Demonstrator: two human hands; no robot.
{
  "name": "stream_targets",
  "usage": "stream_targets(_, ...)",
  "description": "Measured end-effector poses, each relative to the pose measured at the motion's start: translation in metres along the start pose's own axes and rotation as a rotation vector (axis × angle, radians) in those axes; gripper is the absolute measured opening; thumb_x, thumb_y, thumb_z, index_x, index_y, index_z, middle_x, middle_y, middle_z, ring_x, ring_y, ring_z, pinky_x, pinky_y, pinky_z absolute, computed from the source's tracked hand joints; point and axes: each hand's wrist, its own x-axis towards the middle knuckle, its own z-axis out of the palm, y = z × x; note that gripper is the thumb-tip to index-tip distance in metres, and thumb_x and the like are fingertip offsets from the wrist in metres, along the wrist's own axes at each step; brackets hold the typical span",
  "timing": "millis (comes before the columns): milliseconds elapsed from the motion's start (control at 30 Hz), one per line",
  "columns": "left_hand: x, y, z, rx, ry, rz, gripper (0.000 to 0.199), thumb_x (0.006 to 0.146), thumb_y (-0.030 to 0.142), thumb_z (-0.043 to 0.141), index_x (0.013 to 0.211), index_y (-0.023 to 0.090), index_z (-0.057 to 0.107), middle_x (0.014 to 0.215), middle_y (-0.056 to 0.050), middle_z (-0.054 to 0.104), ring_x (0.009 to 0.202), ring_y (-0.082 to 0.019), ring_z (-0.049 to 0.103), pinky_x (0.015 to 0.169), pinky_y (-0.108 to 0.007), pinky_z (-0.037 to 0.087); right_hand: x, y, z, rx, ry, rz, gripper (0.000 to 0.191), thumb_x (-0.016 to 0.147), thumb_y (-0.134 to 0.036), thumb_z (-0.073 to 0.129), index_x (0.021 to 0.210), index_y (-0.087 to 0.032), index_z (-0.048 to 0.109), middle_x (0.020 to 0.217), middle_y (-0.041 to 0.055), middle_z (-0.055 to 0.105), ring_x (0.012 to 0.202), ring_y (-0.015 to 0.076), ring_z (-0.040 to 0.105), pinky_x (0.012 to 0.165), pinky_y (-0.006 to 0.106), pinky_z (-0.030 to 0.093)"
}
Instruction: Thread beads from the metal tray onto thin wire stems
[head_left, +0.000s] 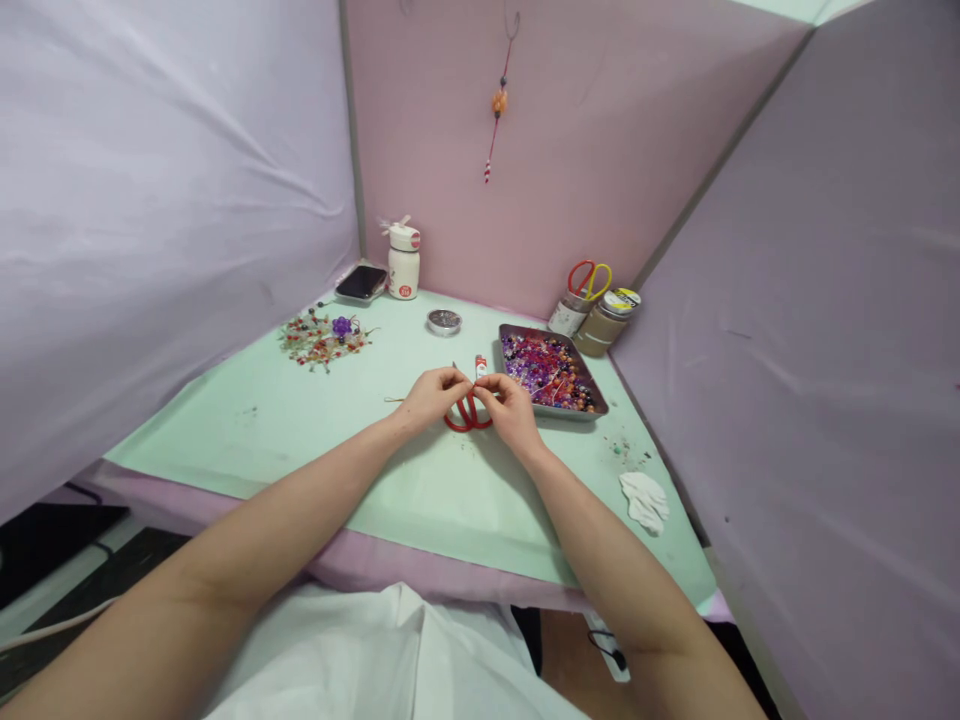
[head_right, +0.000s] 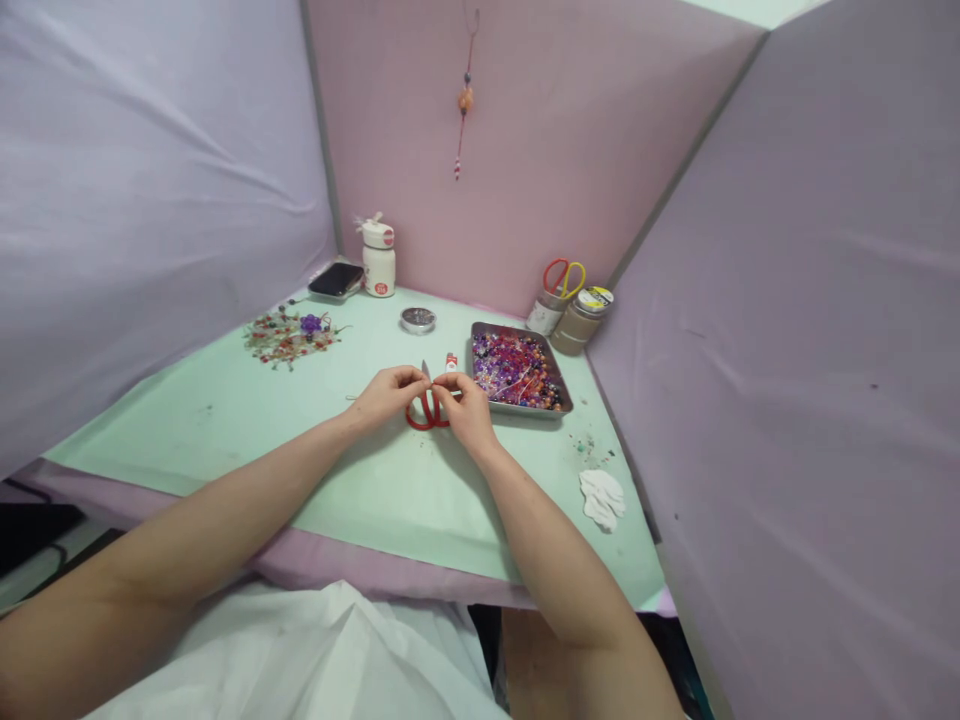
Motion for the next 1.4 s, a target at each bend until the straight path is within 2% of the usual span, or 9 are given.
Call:
stream_targets(200, 0.000, -0.003, 0.000, -0.151, -0.064, -0.101, 0.030, 0.075, 0.042, 0.059, 0.074, 0.013, 0.062, 0.068, -0.002, 0.057, 0.054, -0.009, 0.046, 0.053, -0.024, 0.035, -0.001, 0.000, -0.001, -0.066, 0.010, -0.037, 0.016, 0.079, -0.034, 0.057, 0.083, -0.020, 0.063, 0.082, 0.0027, 0.064, 0.078, 0.0164, 0.059, 0.067, 0.028, 0.045)
stream_targets(300, 0.001, -0.007, 0.000, -0.285, -0.137, -0.150, 0.032, 0.070, 0.044, 0.066, 0.075, 0.013, 0.062, 0.061, 0.001, 0.052, 0.049, -0.006, 0.038, 0.048, -0.023, 0.027, -0.001, 0.000, -0.003, -0.143, -0.001, -0.083, 0.016, 0.079, -0.034, 0.057, 0.083, -0.020, 0.065, 0.083, 0.0032, 0.062, 0.077, 0.0164, 0.057, 0.065, 0.028, 0.044)
stream_targets(400, 0.002, -0.008, -0.001, -0.364, -0.146, -0.182, 0.034, 0.066, 0.045, 0.070, 0.074, 0.013, 0.062, 0.057, 0.002, 0.047, 0.045, -0.005, 0.032, 0.046, -0.024, 0.022, -0.001, 0.000, -0.004, -0.165, -0.011, -0.103, 0.018, 0.078, -0.034, 0.059, 0.088, -0.021, 0.065, 0.085, 0.0036, 0.061, 0.074, 0.0157, 0.056, 0.065, 0.029, 0.045)
stream_targets(567, 0.001, -0.006, 0.000, -0.379, -0.114, -0.196, 0.035, 0.065, 0.045, 0.071, 0.073, 0.013, 0.061, 0.059, 0.001, 0.050, 0.047, -0.005, 0.034, 0.047, -0.024, 0.023, -0.003, -0.004, -0.005, -0.237, -0.003, -0.165, 0.016, 0.081, -0.033, 0.056, 0.086, -0.021, 0.066, 0.087, 0.0050, 0.062, 0.075, 0.0164, 0.056, 0.067, 0.030, 0.046)
stream_targets(733, 0.000, -0.006, 0.000, -0.399, -0.135, -0.194, 0.034, 0.066, 0.044, 0.071, 0.074, 0.012, 0.062, 0.058, 0.002, 0.048, 0.047, -0.005, 0.034, 0.046, -0.023, 0.023, -0.004, -0.004, -0.005, -0.297, -0.007, -0.239, 0.017, 0.086, -0.030, 0.051, 0.082, -0.022, 0.065, 0.081, 0.0039, 0.062, 0.077, 0.0170, 0.056, 0.069, 0.030, 0.044)
stream_targets(900, 0.000, -0.002, -0.003, -0.378, -0.152, -0.209, 0.028, 0.068, 0.038, 0.070, 0.073, 0.011, 0.064, 0.063, -0.002, 0.055, 0.052, -0.007, 0.042, 0.051, -0.024, 0.032, -0.002, -0.005, -0.008, -0.367, -0.026, -0.297, 0.017, 0.088, -0.028, 0.048, 0.079, -0.021, 0.061, 0.079, 0.0034, 0.059, 0.076, 0.0167, 0.054, 0.071, 0.030, 0.042)
stream_targets(967, 0.002, -0.001, -0.007, -0.388, -0.156, -0.211, 0.026, 0.068, 0.037, 0.070, 0.072, 0.012, 0.064, 0.065, -0.003, 0.057, 0.055, -0.008, 0.045, 0.055, -0.025, 0.036, 0.000, -0.007, -0.012, -0.388, 0.031, -0.303, 0.016, 0.087, -0.027, 0.047, 0.079, -0.021, 0.059, 0.079, 0.0035, 0.057, 0.075, 0.0164, 0.053, 0.070, 0.030, 0.042)
stream_targets(1167, 0.013, -0.007, -0.024, -0.423, -0.149, -0.263, 0.020, 0.067, 0.031, 0.071, 0.071, 0.012, 0.064, 0.070, -0.005, 0.062, 0.060, -0.009, 0.053, 0.065, -0.027, 0.045, 0.009, -0.011, -0.040, -0.448, 0.389, -0.285, 0.015, 0.086, -0.028, 0.045, 0.082, -0.019, 0.056, 0.085, 0.0047, 0.057, 0.080, 0.0168, 0.052, 0.074, 0.030, 0.042)
stream_targets(1400, 0.018, -0.012, -0.039, -0.465, -0.163, -0.341, 0.018, 0.066, 0.027, 0.073, 0.072, 0.011, 0.067, 0.071, -0.006, 0.064, 0.060, -0.010, 0.055, 0.064, -0.026, 0.046, 0.020, -0.002, -0.071, -0.429, 0.661, -0.139, 0.017, 0.082, -0.031, 0.047, 0.082, -0.017, 0.057, 0.081, 0.0047, 0.057, 0.074, 0.0163, 0.051, 0.073, 0.031, 0.041)
